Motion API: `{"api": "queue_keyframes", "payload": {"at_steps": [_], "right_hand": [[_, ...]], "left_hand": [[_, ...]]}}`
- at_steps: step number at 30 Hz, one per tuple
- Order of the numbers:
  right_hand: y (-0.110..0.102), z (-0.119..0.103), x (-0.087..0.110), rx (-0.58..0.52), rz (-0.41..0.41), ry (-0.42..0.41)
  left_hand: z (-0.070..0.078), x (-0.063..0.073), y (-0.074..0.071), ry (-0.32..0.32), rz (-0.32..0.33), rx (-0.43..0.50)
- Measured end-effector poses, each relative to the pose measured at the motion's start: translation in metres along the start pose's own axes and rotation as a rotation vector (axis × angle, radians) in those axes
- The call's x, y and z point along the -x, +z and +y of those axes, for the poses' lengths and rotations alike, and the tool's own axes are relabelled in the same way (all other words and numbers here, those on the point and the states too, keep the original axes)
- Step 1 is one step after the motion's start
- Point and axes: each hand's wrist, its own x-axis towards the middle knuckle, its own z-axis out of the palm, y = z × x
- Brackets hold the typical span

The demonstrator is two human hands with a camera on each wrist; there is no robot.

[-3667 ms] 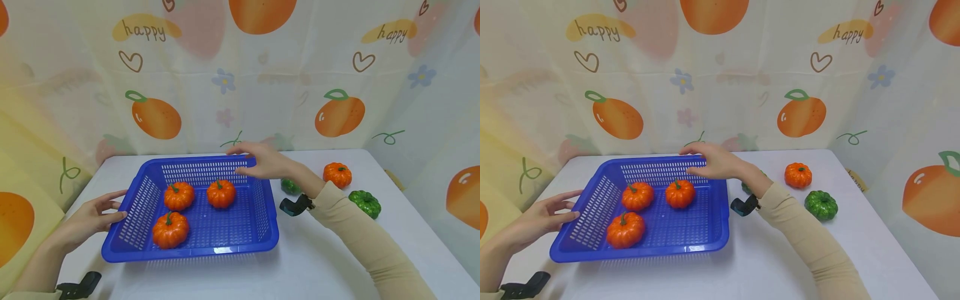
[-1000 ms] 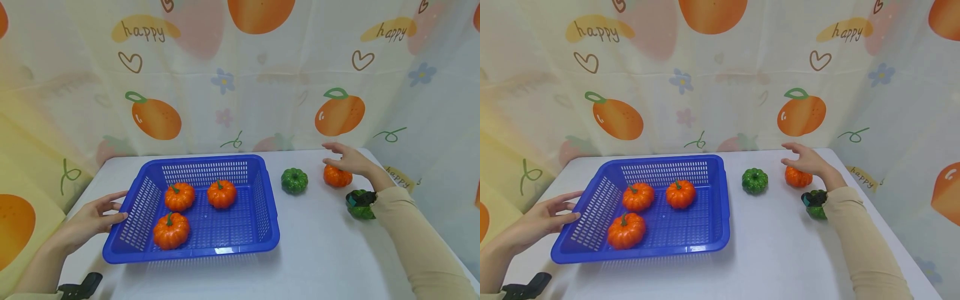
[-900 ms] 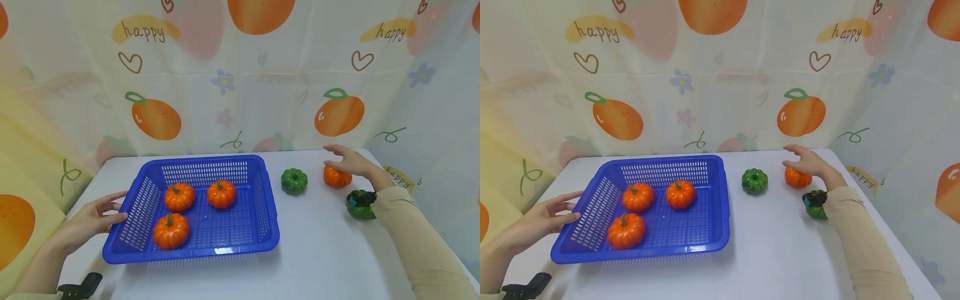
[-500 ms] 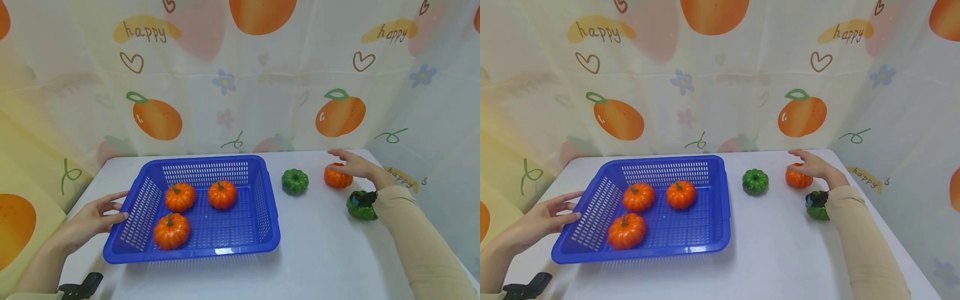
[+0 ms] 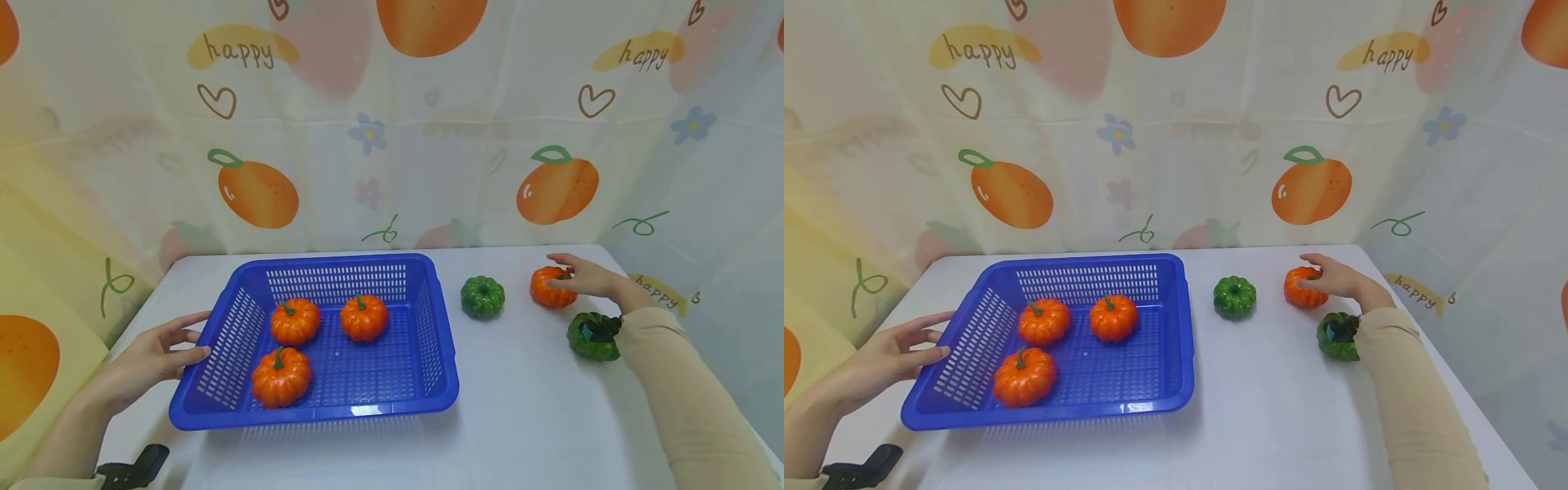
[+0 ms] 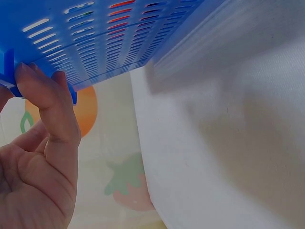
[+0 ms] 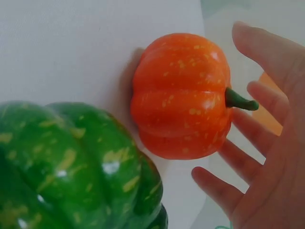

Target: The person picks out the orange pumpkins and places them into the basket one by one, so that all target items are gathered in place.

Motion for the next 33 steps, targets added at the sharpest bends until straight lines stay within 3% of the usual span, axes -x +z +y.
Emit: {"api": "queue_keyframes", "payload": {"at_steps": [12, 19, 33], "right_hand": [[0.004, 0.01, 0.0, -0.017, -0.056, 0.094], [0.006, 0.014, -0.001, -0.048, -0.078, 0.102], [0.008, 0.013, 0.0, -0.051, -0.025, 0.095]], "left_hand": [[0.001, 0.0, 0.001, -0.001, 0.006, 0.008], [0.001, 0.001, 0.001, 0.0, 0.005, 0.005], [0.001, 0.001, 0.001, 0.013, 0.007, 0.009]]}}
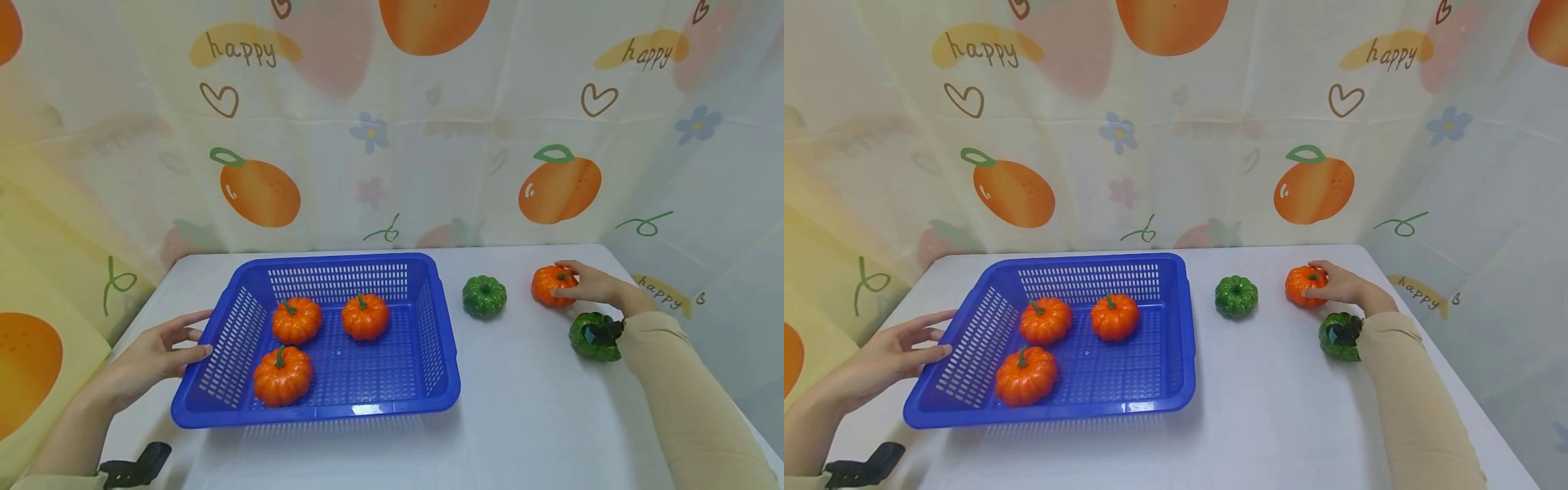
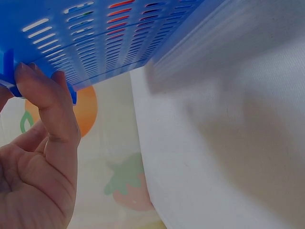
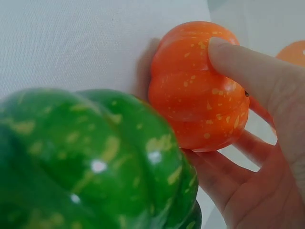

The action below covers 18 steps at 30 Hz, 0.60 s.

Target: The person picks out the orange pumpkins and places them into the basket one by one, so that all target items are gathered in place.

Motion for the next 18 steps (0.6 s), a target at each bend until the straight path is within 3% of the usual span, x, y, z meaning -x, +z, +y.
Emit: {"api": "queue_keyframes", "payload": {"at_steps": [18], "right_hand": [[0.0026, 0.0049, -0.0037, 0.023, 0.049, 0.023]], "left_hand": [[-0.0003, 0.0001, -0.0003, -0.006, 0.003, 0.003]]}}
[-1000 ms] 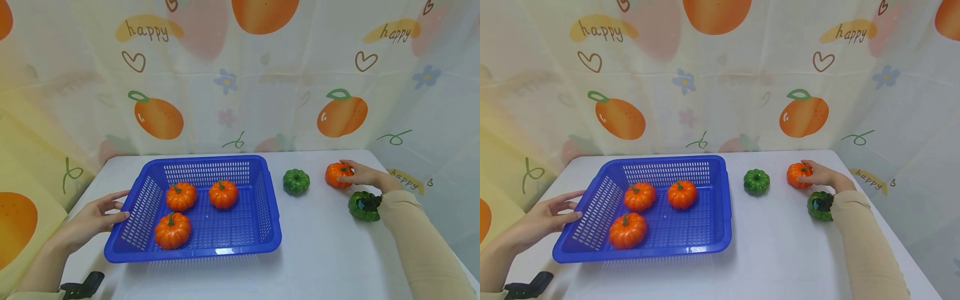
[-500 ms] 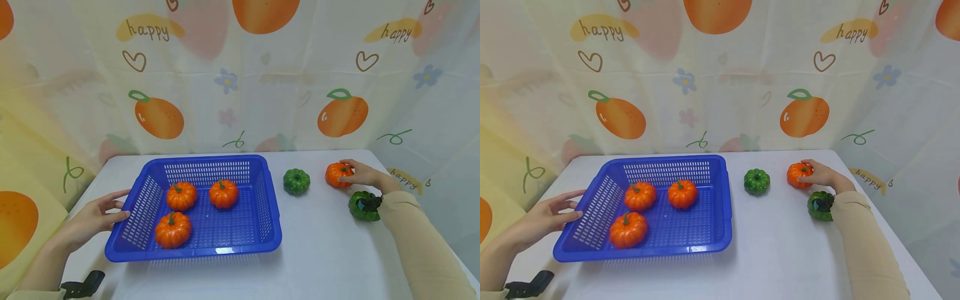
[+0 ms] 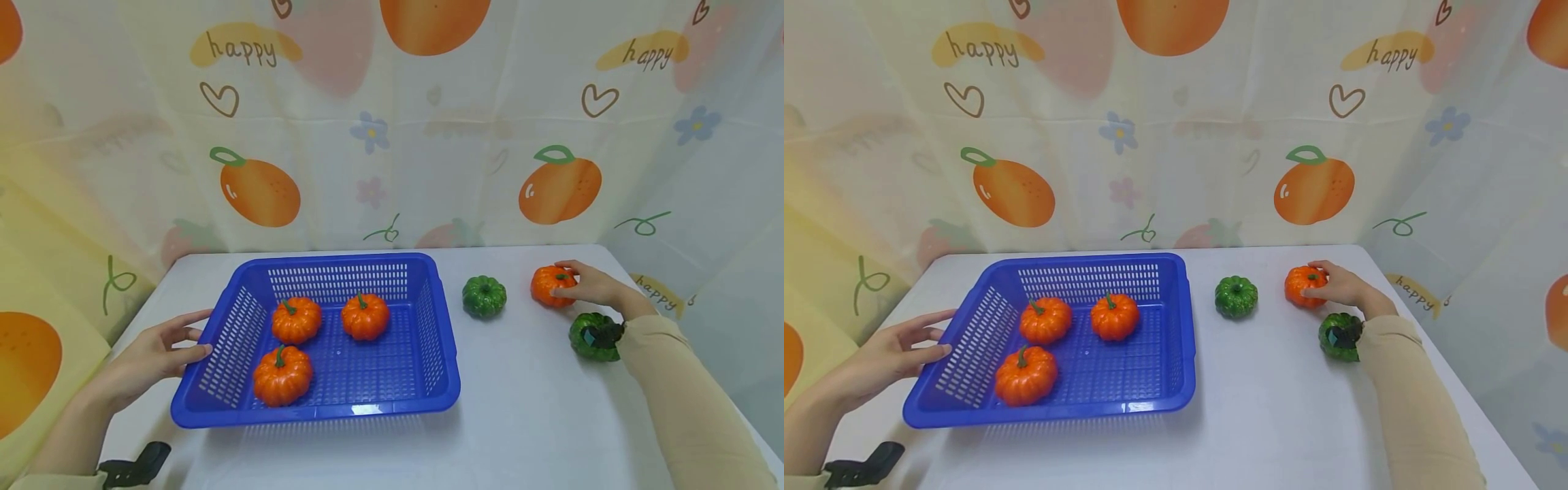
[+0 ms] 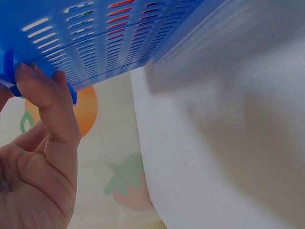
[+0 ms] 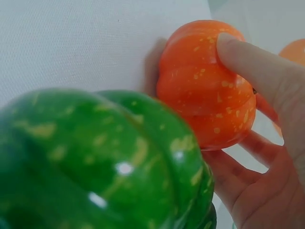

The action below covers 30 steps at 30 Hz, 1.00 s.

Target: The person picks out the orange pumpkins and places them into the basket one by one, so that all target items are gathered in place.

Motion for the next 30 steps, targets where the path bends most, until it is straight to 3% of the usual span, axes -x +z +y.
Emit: {"api": "queue_keyframes", "payload": {"at_steps": [30], "right_hand": [[-0.003, -0.024, 0.006, 0.01, 0.066, -0.11]], "left_hand": [[-0.003, -0.001, 0.002, 0.03, 0.003, 0.005]]}}
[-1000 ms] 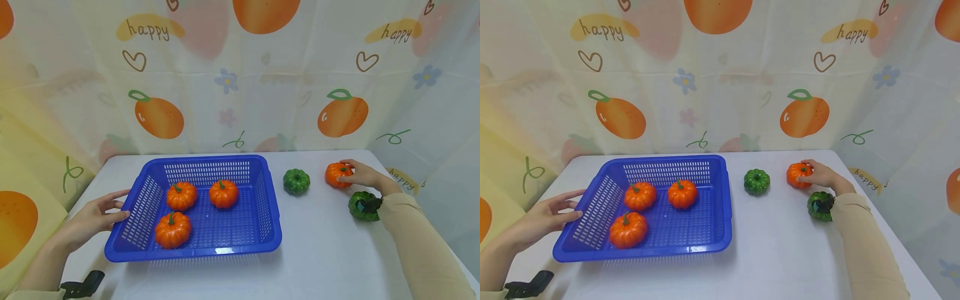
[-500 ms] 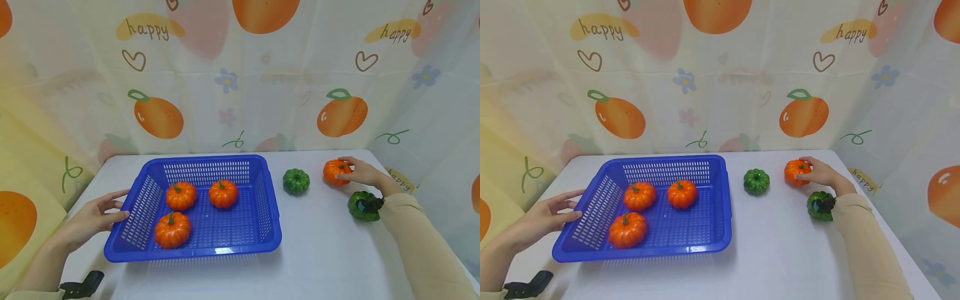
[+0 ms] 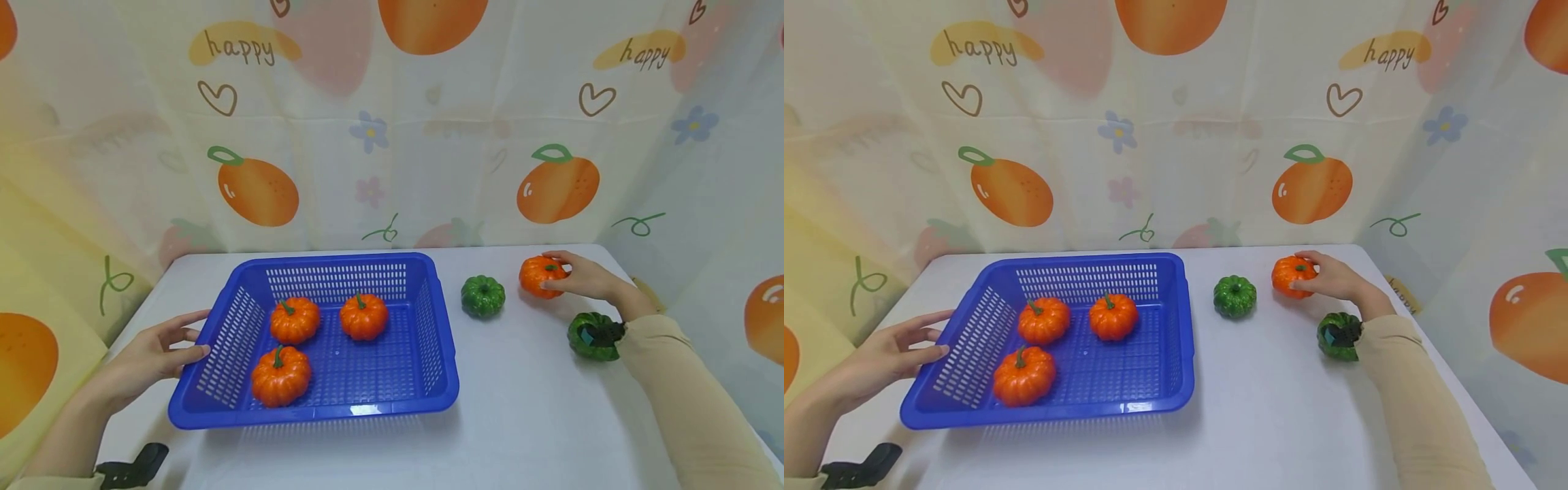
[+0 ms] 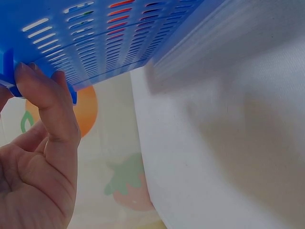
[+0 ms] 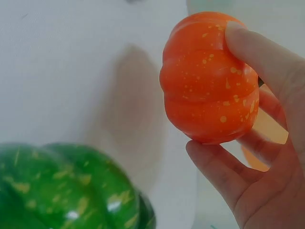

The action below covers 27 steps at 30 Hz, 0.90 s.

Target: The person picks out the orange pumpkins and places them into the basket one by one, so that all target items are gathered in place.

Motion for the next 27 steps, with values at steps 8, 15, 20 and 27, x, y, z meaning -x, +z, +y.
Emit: {"api": "queue_keyframes", "payload": {"at_steps": [8, 15, 20, 27], "right_hand": [[0.0, -0.014, -0.003, -0.002, 0.018, -0.049], [-0.003, -0.028, -0.001, -0.016, 0.03, -0.112], [-0.008, -0.037, 0.001, -0.03, 0.035, -0.151], [-0.011, -0.045, 0.0, -0.018, 0.045, -0.197]], "left_hand": [[-0.001, 0.0, -0.001, -0.01, 0.001, -0.007], [0.0, 0.0, -0.001, -0.003, -0.002, -0.007], [0.002, 0.0, -0.001, -0.016, -0.007, -0.007], [0.002, 0.0, -0.001, -0.018, -0.007, -0.002]]}}
